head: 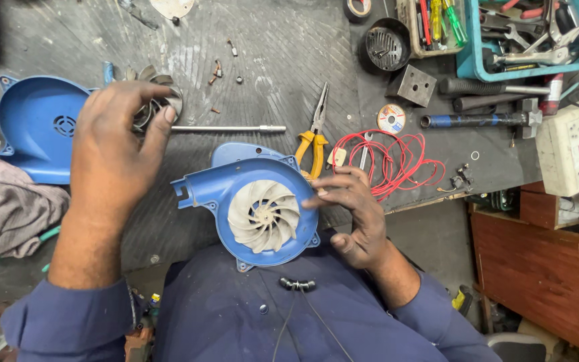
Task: The person cleans a white plastic impeller with a cloth and a small brush, then fits the impeller into a blue blower housing on the workbench. They then open a plastic hardware organizer, take screws, and begin fastening the housing.
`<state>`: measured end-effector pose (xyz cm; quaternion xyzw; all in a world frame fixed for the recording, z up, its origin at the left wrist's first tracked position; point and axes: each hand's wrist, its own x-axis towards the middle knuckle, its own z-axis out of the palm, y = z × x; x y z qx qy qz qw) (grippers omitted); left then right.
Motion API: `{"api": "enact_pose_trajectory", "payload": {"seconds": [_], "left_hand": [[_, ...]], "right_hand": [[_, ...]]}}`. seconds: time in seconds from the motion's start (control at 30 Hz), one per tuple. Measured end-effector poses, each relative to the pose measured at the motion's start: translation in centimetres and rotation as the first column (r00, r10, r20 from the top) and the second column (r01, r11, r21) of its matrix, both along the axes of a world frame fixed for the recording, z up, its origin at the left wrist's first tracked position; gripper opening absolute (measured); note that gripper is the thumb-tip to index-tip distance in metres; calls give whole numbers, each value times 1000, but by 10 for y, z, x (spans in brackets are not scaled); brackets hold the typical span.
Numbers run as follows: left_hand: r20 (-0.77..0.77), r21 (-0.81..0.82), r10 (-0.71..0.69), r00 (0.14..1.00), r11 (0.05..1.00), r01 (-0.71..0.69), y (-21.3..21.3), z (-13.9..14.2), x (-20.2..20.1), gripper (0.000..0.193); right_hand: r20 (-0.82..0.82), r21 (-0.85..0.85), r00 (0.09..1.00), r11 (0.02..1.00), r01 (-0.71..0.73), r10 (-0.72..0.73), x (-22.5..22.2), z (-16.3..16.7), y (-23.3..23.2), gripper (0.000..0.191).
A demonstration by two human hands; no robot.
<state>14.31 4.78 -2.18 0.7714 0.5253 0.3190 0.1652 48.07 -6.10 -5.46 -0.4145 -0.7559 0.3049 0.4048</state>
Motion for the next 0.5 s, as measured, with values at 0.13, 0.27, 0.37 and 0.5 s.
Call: {"api": "enact_pose_trajectory", "payload": {"seconds": [0.13, 0.27, 0.37, 0.5], "left_hand": [[-4, -16, -3, 1000, 1000, 3, -8, 9, 7, 13], [36, 16, 60, 998, 998, -61, -20, 18, 5, 13], [34, 15, 126, 991, 992, -127, -32, 20, -6, 9], [7, -15, 207, 978, 978, -207, -49, 11, -26, 8]], "right_hand": [[64, 56, 998, 998, -10, 7, -5, 8, 6, 78], [-45, 61, 991, 990, 125, -123, -12, 2, 5, 80], [-283, 56, 926, 960, 274, -248, -15, -8, 2, 72], [-191, 80, 958, 969, 234, -215, -10, -14, 4, 72]]}}
